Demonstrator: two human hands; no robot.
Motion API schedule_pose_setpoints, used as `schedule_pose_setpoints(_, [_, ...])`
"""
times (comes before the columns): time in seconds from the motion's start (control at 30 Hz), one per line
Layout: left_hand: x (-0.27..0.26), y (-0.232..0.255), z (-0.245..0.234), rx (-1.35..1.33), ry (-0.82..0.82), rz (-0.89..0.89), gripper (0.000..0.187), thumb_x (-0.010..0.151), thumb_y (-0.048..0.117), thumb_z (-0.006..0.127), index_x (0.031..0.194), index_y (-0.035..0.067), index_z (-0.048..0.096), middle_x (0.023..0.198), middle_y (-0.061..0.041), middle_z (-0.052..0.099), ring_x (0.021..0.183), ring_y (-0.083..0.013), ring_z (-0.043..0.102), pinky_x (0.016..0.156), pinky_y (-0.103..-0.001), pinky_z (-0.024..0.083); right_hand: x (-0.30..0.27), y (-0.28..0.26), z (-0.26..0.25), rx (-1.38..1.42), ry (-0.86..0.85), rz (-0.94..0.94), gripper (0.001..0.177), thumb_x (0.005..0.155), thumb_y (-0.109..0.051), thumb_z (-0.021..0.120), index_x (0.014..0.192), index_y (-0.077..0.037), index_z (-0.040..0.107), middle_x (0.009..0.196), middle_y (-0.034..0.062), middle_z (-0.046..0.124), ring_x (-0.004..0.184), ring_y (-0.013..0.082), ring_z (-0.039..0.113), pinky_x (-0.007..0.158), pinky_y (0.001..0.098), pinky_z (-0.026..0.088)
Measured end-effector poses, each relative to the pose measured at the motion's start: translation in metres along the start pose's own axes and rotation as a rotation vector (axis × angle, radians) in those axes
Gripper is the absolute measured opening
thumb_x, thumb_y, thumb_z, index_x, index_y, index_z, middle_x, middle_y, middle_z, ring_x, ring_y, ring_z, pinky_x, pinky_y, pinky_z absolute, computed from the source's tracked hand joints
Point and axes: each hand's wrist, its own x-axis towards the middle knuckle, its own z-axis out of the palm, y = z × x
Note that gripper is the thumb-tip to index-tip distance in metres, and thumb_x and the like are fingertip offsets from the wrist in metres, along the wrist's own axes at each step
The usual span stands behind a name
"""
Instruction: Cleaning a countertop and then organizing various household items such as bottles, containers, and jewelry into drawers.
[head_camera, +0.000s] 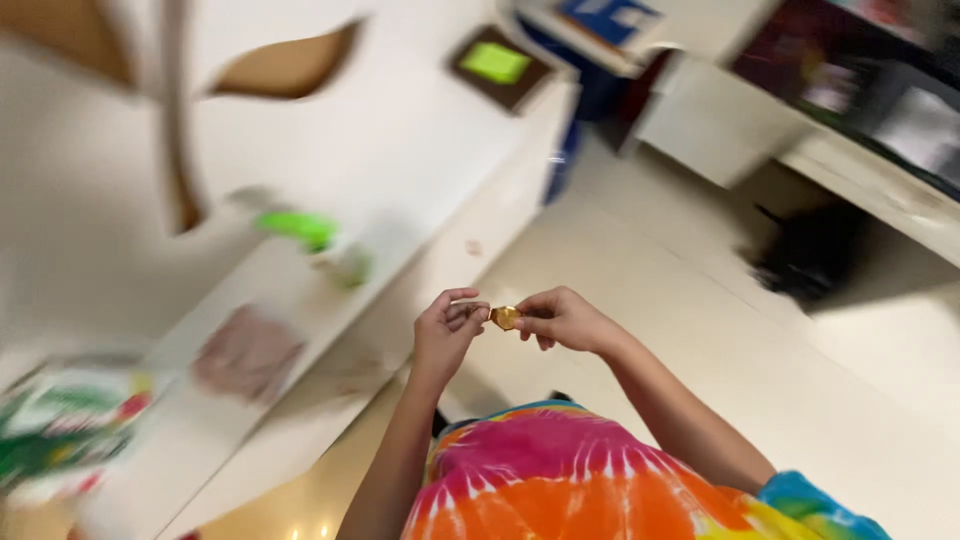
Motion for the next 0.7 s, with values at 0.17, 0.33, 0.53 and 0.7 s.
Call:
schedule_pose_setpoints(0.17, [0.029,-0.021,0.129,-0.041,-0.282,-0.074,0.037,0.089,0.008,0.075,0.122,-0.001,0.061,0.101,-0.012,0.077,0.089,-0.0159,0.074,0.074,-0.028,0.064,-0.081,0.091,-0.081,0.277,0.154,0.037,0.026,0.097,-0.016,0.066,0.115,0.001,0.074,0.081,0.0043,0.073,0.058,0.0077,0.059,0.055,0.0256,0.051])
schedule_pose_setpoints(0.33, [0.059,-0.045,0.24,-0.024,-0.465,-0.213,0.04,0.088,0.007,0.077,0.124,-0.003,0.062,0.099,-0.014,0.077,0.084,-0.015,0.073,0.074,-0.028,0.063,-0.145,0.142,-0.134,0.472,0.282,0.114,0.029,0.1,-0.019,0.062,0.12,-0.001,0.07,0.084,0.0043,0.074,0.057,0.0081,0.056,0.055,0.0247,0.049])
schedule_pose_setpoints(0.53, [0.099,-0.067,0.321,-0.012,-0.562,-0.347,0.043,0.087,0.008,0.077,0.126,0.0,0.06,0.097,-0.01,0.075,0.084,-0.0142,0.072,0.075,-0.027,0.062,-0.154,0.202,-0.177,0.669,0.455,0.091,0.027,0.101,-0.02,0.062,0.118,0.0,0.065,0.085,0.0055,0.073,0.057,0.0093,0.057,0.054,0.0249,0.047])
schedule_pose_setpoints(0.7, [0.152,-0.097,0.37,-0.112,-0.587,-0.49,0.041,0.091,0.008,0.076,0.127,-0.005,0.061,0.105,-0.009,0.075,0.09,-0.0154,0.073,0.078,-0.026,0.062,-0.139,0.224,-0.216,0.71,0.585,0.092,0.028,0.101,-0.023,0.06,0.121,-0.003,0.064,0.085,0.0059,0.073,0.057,0.0097,0.06,0.053,0.0249,0.049])
